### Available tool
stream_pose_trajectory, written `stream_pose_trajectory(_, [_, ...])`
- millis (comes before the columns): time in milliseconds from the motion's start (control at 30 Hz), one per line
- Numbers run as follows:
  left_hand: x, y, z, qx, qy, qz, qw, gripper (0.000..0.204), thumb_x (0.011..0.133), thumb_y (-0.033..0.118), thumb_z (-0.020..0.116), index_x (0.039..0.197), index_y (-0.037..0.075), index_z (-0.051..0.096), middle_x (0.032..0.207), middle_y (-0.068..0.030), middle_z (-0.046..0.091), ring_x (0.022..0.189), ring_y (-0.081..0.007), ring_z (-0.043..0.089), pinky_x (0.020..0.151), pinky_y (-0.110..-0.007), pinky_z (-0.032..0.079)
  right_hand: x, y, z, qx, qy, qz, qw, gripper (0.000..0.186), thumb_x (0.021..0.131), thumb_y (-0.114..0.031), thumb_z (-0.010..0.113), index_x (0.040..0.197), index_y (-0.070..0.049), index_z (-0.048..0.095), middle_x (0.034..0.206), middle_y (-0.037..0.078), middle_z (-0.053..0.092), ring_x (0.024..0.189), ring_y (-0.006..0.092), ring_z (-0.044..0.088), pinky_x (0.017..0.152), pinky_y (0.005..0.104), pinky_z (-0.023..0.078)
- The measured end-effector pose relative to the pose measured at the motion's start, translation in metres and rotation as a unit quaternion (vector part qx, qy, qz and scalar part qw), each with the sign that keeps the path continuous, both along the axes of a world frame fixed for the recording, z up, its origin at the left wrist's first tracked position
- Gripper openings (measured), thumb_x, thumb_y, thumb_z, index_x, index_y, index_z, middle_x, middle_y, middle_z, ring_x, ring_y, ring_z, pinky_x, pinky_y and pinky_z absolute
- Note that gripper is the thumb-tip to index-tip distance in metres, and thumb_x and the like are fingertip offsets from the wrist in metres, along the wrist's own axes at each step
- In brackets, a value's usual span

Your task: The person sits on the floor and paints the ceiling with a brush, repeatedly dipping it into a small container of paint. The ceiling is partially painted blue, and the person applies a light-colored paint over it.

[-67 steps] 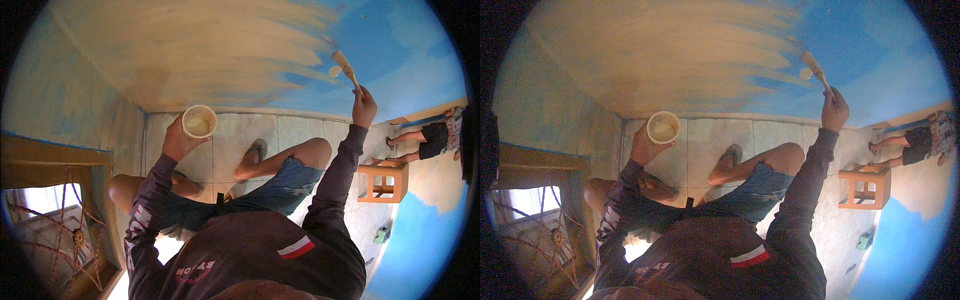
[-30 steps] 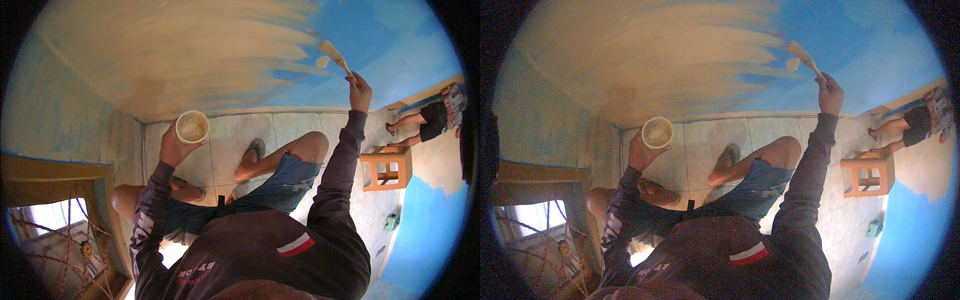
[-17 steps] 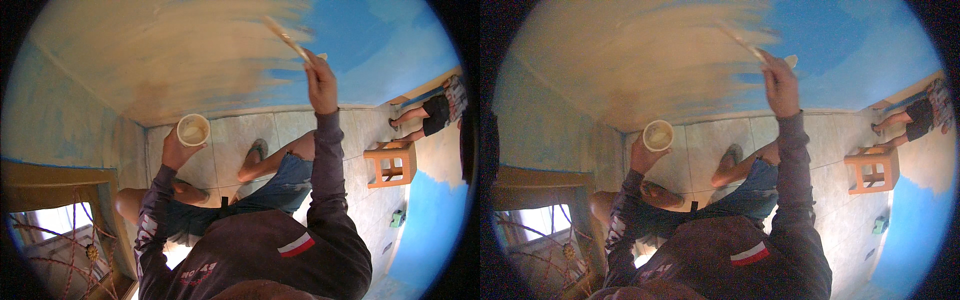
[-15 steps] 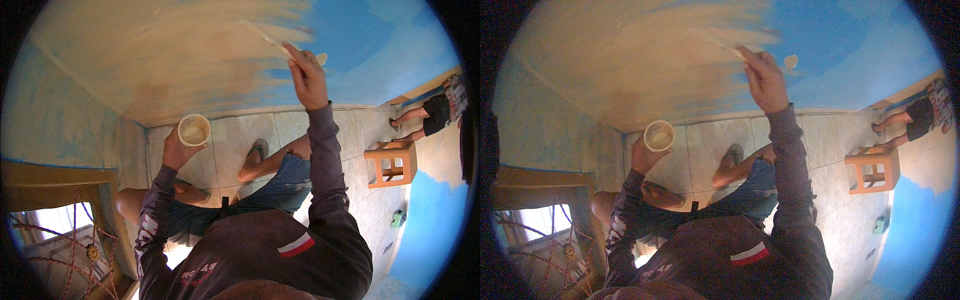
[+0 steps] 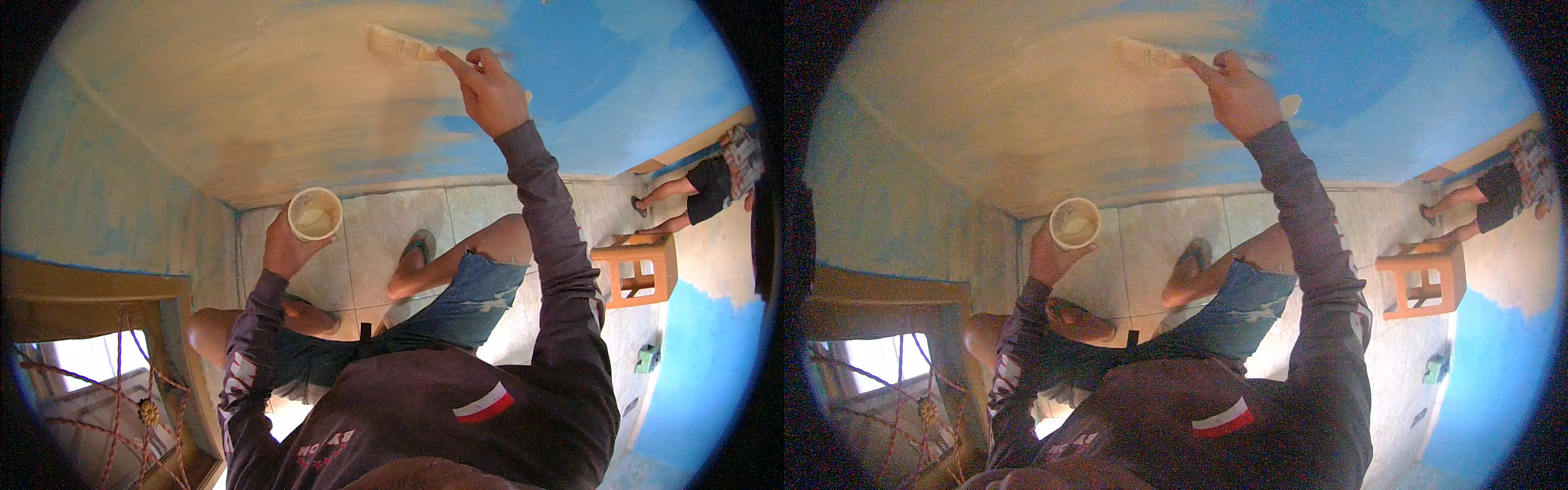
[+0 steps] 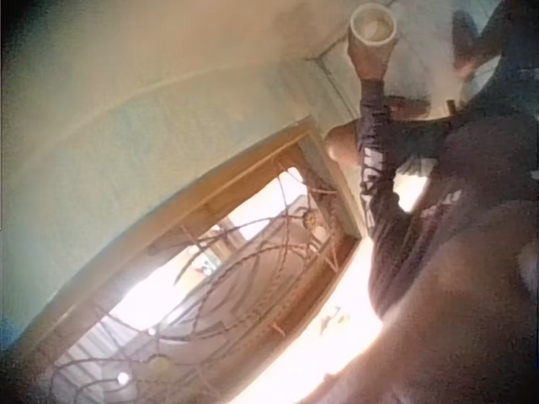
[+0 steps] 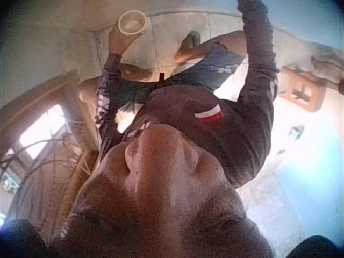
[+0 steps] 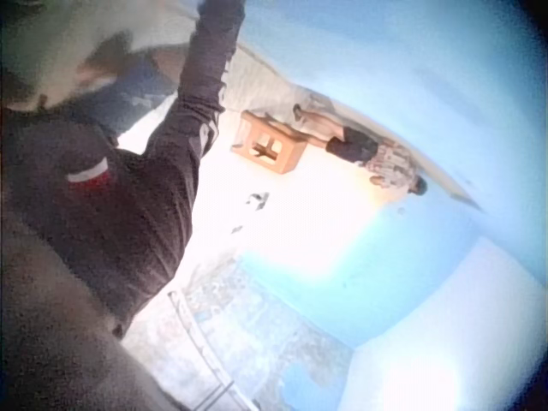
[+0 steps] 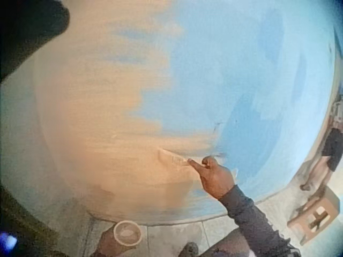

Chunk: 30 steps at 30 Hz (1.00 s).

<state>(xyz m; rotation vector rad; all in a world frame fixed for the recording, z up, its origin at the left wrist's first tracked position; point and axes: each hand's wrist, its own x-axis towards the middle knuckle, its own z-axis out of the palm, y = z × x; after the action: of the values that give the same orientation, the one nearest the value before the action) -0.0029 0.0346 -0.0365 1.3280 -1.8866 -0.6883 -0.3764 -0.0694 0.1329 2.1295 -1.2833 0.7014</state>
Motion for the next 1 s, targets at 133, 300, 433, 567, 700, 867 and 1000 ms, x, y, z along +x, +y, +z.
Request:
stream_pose_trajectory(133, [0.001, -0.001, -0.005, -0.005, 0.004, -0.003, 1.0, 0.081, 0.061, 0.032, 0.095, 0.126, 0.002, 0.056, 0.115, -0.0161, 0.069, 0.106, -0.03, 0.068, 0.089, -0.04, 0.055, -0.036, 0.011, -0.003, 0.014, 0.032, -0.061, 0.998, 0.054, 0.09, -0.008, 0.058, 0.138, -0.031, 0.056, 0.107, 0.01, 0.062, 0.079, 0.0295, 0.069, 0.062, 0.0404, 0.059])
stream_pose_trajectory(300, [0.002, 0.001, 0.001, -0.005, -0.007, 0.009, 1.0, 0.081, 0.062, 0.031, 0.095, 0.127, 0.003, 0.055, 0.116, -0.0153, 0.069, 0.107, -0.0304, 0.067, 0.09, -0.04, 0.055, -0.107, 0.032, 0.0, 0.036, 0.034, -0.118, 0.992, 0.054, 0.091, -0.006, 0.057, 0.138, -0.031, 0.056, 0.107, 0.007, 0.063, 0.077, 0.0301, 0.069, 0.059, 0.0415, 0.058])
stream_pose_trajectory(433, [-0.001, 0.0, 0.001, -0.01, -0.005, 0.001, 1.0, 0.079, 0.062, 0.029, 0.094, 0.127, 0.003, 0.056, 0.117, -0.0146, 0.068, 0.108, -0.0297, 0.067, 0.091, -0.039, 0.054, -0.169, 0.055, 0.003, 0.015, 0.052, -0.177, 0.983, 0.054, 0.091, -0.007, 0.058, 0.139, -0.032, 0.056, 0.105, 0.006, 0.064, 0.077, 0.0297, 0.069, 0.059, 0.0424, 0.057])
stream_pose_trajectory(567, [-0.001, 0.0, 0.006, 0.024, 0.008, 0.001, 1.0, 0.079, 0.062, 0.029, 0.094, 0.127, 0.004, 0.057, 0.119, -0.0141, 0.068, 0.11, -0.0294, 0.066, 0.094, -0.04, 0.053, -0.168, 0.077, 0.003, -0.033, -0.003, -0.174, 0.984, 0.052, 0.092, -0.008, 0.06, 0.138, -0.032, 0.057, 0.101, 0.006, 0.064, 0.078, 0.0294, 0.068, 0.061, 0.0422, 0.057])
stream_pose_trajectory(700, [-0.003, -0.002, 0.001, 0.007, -0.001, -0.003, 1.0, 0.078, 0.062, 0.028, 0.095, 0.127, 0.003, 0.057, 0.118, -0.0136, 0.068, 0.108, -0.0282, 0.067, 0.092, -0.038, 0.054, -0.123, 0.076, 0.002, -0.081, -0.1, -0.088, 0.988, 0.047, 0.088, -0.005, 0.065, 0.129, -0.028, 0.066, 0.1, 0.008, 0.067, 0.085, 0.0282, 0.069, 0.068, 0.0385, 0.056])
stream_pose_trajectory(867, [-0.004, 0.0, 0.007, 0.007, -0.007, 0.004, 1.0, 0.079, 0.062, 0.027, 0.095, 0.126, 0.003, 0.057, 0.117, -0.014, 0.069, 0.109, -0.0282, 0.067, 0.092, -0.039, 0.054, -0.023, 0.036, 0.003, -0.03, -0.112, 0.05, 0.992, 0.043, 0.088, -0.008, 0.066, 0.127, -0.026, 0.067, 0.093, 0.005, 0.065, 0.072, 0.0281, 0.066, 0.061, 0.039, 0.056])
stream_pose_trajectory(1000, [-0.005, -0.001, 0.006, 0.0, 0.008, -0.001, 1.0, 0.079, 0.062, 0.028, 0.095, 0.126, 0.002, 0.057, 0.117, -0.0151, 0.069, 0.109, -0.0285, 0.067, 0.092, -0.039, 0.055, 0.03, 0.008, 0.008, -0.03, -0.072, 0.077, 0.994, 0.042, 0.091, -0.013, 0.063, 0.13, -0.027, 0.063, 0.094, 0.004, 0.063, 0.07, 0.0273, 0.066, 0.058, 0.0382, 0.056])
